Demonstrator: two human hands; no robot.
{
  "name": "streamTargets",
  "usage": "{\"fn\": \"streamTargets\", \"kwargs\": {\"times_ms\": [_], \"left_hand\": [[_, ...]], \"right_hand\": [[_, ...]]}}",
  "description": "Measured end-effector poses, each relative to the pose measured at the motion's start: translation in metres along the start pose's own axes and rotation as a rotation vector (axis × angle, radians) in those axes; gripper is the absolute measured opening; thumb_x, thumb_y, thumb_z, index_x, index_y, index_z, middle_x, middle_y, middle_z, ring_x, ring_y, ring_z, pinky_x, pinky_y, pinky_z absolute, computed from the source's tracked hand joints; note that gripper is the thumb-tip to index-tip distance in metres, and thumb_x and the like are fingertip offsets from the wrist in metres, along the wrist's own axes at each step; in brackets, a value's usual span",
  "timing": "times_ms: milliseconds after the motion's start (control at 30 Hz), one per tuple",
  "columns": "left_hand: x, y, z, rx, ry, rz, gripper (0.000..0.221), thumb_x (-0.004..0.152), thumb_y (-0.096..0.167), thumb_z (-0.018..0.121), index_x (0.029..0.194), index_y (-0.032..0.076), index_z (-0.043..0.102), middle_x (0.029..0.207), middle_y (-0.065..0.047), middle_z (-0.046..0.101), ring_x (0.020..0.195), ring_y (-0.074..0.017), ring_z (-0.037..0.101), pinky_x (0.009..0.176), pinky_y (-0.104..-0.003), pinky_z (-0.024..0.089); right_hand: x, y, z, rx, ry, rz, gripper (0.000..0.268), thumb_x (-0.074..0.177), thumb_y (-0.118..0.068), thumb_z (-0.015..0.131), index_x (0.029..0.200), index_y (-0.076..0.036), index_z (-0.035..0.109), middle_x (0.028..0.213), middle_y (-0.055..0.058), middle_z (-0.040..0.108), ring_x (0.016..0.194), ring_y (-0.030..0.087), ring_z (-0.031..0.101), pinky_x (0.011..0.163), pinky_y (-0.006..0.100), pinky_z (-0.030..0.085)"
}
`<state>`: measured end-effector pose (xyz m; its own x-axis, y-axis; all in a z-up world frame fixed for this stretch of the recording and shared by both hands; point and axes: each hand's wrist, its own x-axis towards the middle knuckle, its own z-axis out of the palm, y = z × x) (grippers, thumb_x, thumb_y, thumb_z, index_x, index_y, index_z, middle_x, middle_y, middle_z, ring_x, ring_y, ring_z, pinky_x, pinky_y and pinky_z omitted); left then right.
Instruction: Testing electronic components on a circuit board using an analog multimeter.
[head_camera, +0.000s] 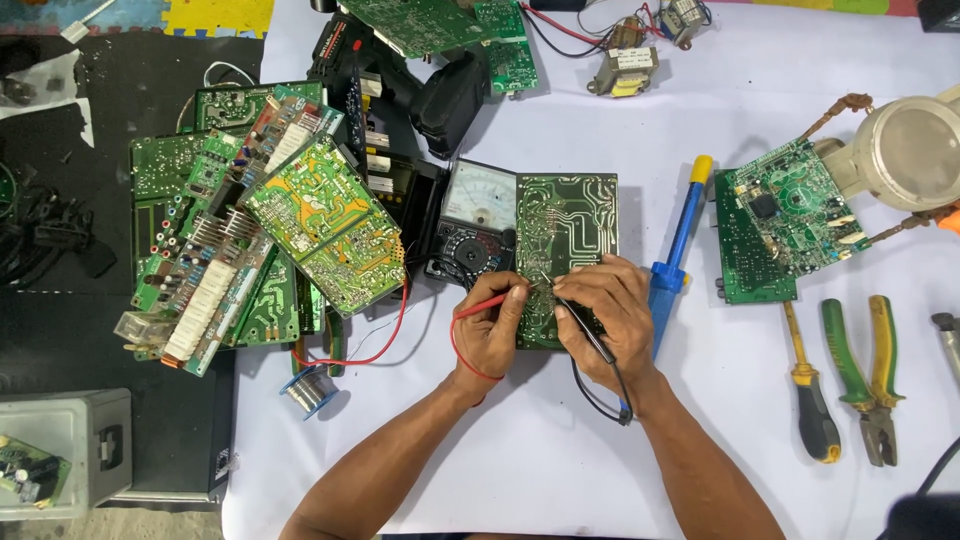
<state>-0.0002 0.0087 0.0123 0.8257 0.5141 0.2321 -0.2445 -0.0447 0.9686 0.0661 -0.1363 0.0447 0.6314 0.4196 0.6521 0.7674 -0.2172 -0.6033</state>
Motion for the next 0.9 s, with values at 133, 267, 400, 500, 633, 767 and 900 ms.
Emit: {"fn": "streamTargets", "kwargs": {"times_ms": [133,267,400,500,633,767,900], "left_hand": [[-0.006,-0.004,0.003,0.005,0.028,-0.011,0.013,0.101,0.015,0.066,0.100,0.004,0.072,0.080,-0.009,0.068,0.072,-0.0140,0.057,0.068,-0.032,0.052],[-0.009,-0.013,0.004,0.010,0.056,-0.002,0.012,0.101,0.015,0.066,0.103,0.004,0.072,0.086,-0.012,0.072,0.075,-0.0151,0.060,0.070,-0.032,0.053],[-0.007,-0.010,0.003,0.020,0.057,0.001,0.012,0.101,0.015,0.067,0.102,0.004,0.072,0.087,-0.012,0.073,0.075,-0.0157,0.062,0.070,-0.033,0.053],[-0.007,-0.014,0.003,0.017,0.060,0.009,0.012,0.101,0.015,0.067,0.103,0.004,0.072,0.088,-0.013,0.074,0.075,-0.0167,0.064,0.070,-0.033,0.054],[-0.007,-0.011,0.003,0.015,0.063,0.007,0.013,0.101,0.015,0.067,0.103,0.003,0.071,0.088,-0.012,0.074,0.074,-0.0161,0.063,0.070,-0.033,0.054],[-0.006,-0.010,0.003,0.010,0.074,0.010,0.013,0.103,0.015,0.064,0.104,0.003,0.070,0.089,-0.011,0.073,0.076,-0.0139,0.060,0.071,-0.031,0.053],[-0.007,-0.008,0.003,-0.021,0.045,-0.015,0.012,0.102,0.014,0.066,0.103,0.003,0.071,0.090,-0.012,0.074,0.078,-0.0145,0.063,0.072,-0.033,0.054]], "right_hand": [[0.002,0.000,-0.002,0.031,-0.008,-0.006,0.009,0.092,-0.016,0.072,0.098,-0.010,0.075,0.099,0.004,0.075,0.102,0.025,0.068,0.113,0.045,0.038],[0.001,0.001,-0.003,0.058,-0.008,-0.012,0.009,0.091,-0.016,0.072,0.096,-0.010,0.075,0.098,0.004,0.076,0.101,0.025,0.069,0.113,0.047,0.038],[-0.002,0.002,-0.001,0.070,0.014,-0.007,0.009,0.091,-0.014,0.071,0.096,-0.008,0.075,0.098,0.005,0.076,0.101,0.026,0.070,0.113,0.048,0.038],[0.002,-0.006,-0.002,0.055,0.031,0.016,0.008,0.094,-0.010,0.068,0.098,-0.006,0.073,0.099,0.007,0.075,0.101,0.027,0.070,0.111,0.047,0.040],[0.001,-0.002,-0.002,0.064,0.013,0.004,0.009,0.094,-0.013,0.068,0.095,-0.007,0.074,0.096,0.006,0.075,0.100,0.026,0.070,0.113,0.047,0.039],[-0.002,0.000,-0.001,0.061,0.026,0.000,0.009,0.094,-0.013,0.067,0.096,-0.006,0.073,0.096,0.007,0.075,0.099,0.027,0.070,0.112,0.047,0.040],[0.000,-0.004,-0.001,0.056,0.027,0.025,0.009,0.096,-0.012,0.067,0.099,-0.005,0.072,0.099,0.007,0.075,0.101,0.027,0.070,0.111,0.048,0.040]]}}
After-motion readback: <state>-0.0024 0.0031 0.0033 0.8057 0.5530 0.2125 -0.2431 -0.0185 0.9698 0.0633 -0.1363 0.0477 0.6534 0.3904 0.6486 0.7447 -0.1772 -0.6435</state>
